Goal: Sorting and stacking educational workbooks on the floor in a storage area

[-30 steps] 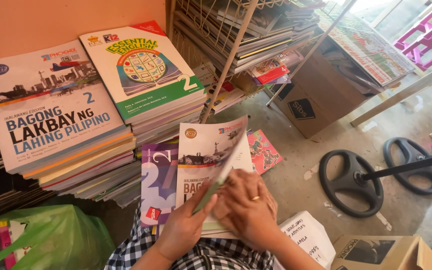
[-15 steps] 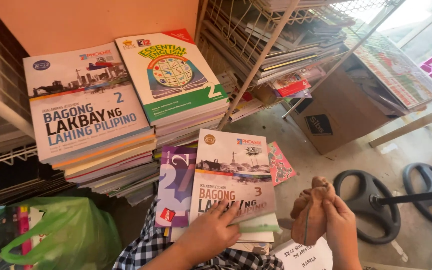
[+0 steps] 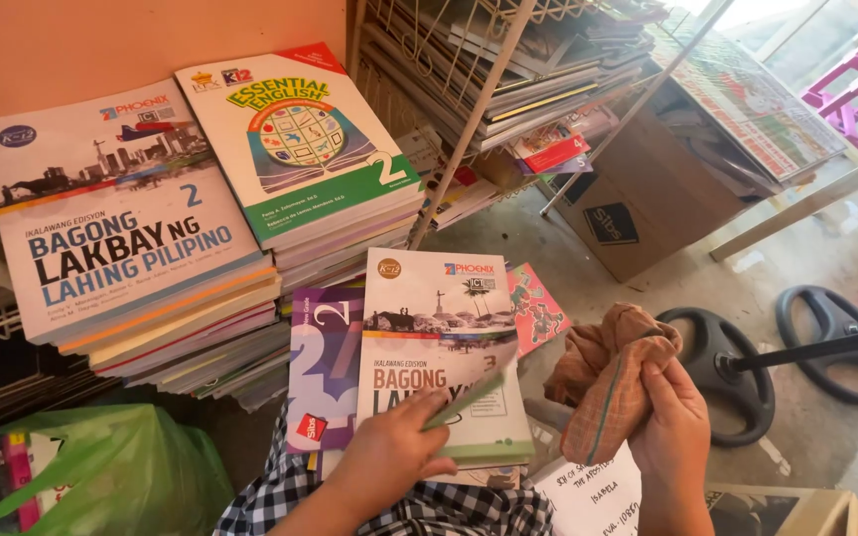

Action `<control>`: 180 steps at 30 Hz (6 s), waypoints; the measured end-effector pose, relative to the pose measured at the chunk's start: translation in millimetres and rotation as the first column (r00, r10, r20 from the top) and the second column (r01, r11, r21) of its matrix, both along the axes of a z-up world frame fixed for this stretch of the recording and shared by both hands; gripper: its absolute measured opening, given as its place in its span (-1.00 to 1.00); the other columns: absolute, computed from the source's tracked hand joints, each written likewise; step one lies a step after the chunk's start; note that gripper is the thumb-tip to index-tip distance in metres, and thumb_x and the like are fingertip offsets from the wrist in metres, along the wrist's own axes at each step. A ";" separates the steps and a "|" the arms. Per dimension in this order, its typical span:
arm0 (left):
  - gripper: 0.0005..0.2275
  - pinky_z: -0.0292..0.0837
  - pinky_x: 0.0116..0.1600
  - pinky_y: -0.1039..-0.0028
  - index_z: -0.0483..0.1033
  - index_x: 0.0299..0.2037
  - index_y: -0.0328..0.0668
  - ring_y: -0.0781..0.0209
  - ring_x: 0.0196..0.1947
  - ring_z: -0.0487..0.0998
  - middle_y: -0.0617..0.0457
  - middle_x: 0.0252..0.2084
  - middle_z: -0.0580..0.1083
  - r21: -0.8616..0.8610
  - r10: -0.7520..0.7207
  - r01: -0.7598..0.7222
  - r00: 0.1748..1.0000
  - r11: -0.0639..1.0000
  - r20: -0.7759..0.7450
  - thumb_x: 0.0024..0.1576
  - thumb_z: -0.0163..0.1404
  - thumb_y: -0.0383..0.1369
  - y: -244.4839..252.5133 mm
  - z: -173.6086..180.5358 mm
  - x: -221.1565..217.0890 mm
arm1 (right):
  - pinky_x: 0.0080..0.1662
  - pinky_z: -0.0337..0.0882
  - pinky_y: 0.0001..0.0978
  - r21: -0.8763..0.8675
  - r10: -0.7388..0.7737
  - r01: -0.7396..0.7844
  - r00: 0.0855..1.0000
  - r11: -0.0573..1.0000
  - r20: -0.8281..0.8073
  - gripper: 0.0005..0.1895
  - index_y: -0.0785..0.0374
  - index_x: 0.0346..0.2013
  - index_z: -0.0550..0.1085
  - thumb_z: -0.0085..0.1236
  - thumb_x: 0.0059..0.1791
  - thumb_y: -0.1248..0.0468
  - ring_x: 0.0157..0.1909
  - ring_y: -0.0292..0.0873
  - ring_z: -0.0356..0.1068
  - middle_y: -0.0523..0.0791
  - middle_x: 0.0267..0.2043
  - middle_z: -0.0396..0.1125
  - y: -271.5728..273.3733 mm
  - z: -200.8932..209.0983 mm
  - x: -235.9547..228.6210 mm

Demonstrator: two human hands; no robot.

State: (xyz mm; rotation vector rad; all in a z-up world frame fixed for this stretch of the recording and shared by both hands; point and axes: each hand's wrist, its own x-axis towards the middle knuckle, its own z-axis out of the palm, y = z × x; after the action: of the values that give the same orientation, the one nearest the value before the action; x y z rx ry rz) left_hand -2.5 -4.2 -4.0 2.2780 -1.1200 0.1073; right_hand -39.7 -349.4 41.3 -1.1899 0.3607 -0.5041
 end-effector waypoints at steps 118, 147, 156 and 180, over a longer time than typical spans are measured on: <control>-0.91 0.51 -0.10 0.35 0.54 -0.39 -0.17 -0.01 -0.05 0.55 -0.18 0.18 0.46 -0.085 0.104 -0.092 0.982 0.992 0.156 0.04 0.16 -0.37 -2.7 3.3 -5.9 | 0.00 0.33 -0.54 -0.023 -0.040 0.038 0.996 0.999 -0.075 -0.54 0.39 0.23 0.39 -0.14 0.02 0.45 -0.03 -0.26 0.37 -0.02 0.06 0.40 39.4 9.6 18.7; -0.94 0.42 -0.44 0.49 0.59 -0.38 -0.28 0.20 -0.57 0.44 -0.04 -0.37 0.50 -0.610 0.458 -0.439 0.878 0.659 -0.138 -0.01 0.16 -0.48 21.8 2.3 -19.3 | 0.24 0.04 0.17 -0.938 0.446 -0.234 0.832 -0.256 -0.330 -0.60 0.32 -0.16 0.53 0.15 -0.23 0.19 0.10 0.32 0.23 0.14 0.03 0.37 189.7 -47.4 146.1; -0.92 0.39 -0.45 0.44 0.59 -0.32 -0.26 0.16 -0.58 0.43 -0.04 -0.35 0.48 -0.631 0.460 -0.423 0.880 0.650 -0.115 -0.01 0.14 -0.51 19.2 13.5 -21.9 | 0.19 0.13 0.11 -0.959 0.573 -0.181 0.771 -0.218 -0.276 -0.69 0.33 -0.16 0.52 0.05 -0.14 0.26 0.13 0.29 0.17 0.12 0.08 0.32 211.7 -42.5 67.7; -0.72 -0.03 0.33 -0.36 0.53 0.07 -0.03 -0.60 0.38 0.10 -0.33 0.45 0.15 0.121 -0.144 0.127 0.980 0.984 0.138 0.19 -0.10 -0.31 -2.4 -2.8 -16.1 | 0.04 0.37 -0.38 -0.452 -0.036 -0.156 0.922 0.878 -0.386 -0.47 0.45 0.06 0.51 -0.29 -0.11 0.58 -0.03 -0.04 0.50 0.09 -0.05 0.51 10.1 -43.9 6.3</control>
State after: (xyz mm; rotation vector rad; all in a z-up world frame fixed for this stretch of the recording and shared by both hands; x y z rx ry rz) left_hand -18.6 -6.6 -6.8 2.3131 -1.3858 0.1633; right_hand -33.4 -339.3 -2.6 -1.7878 0.5533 -0.3039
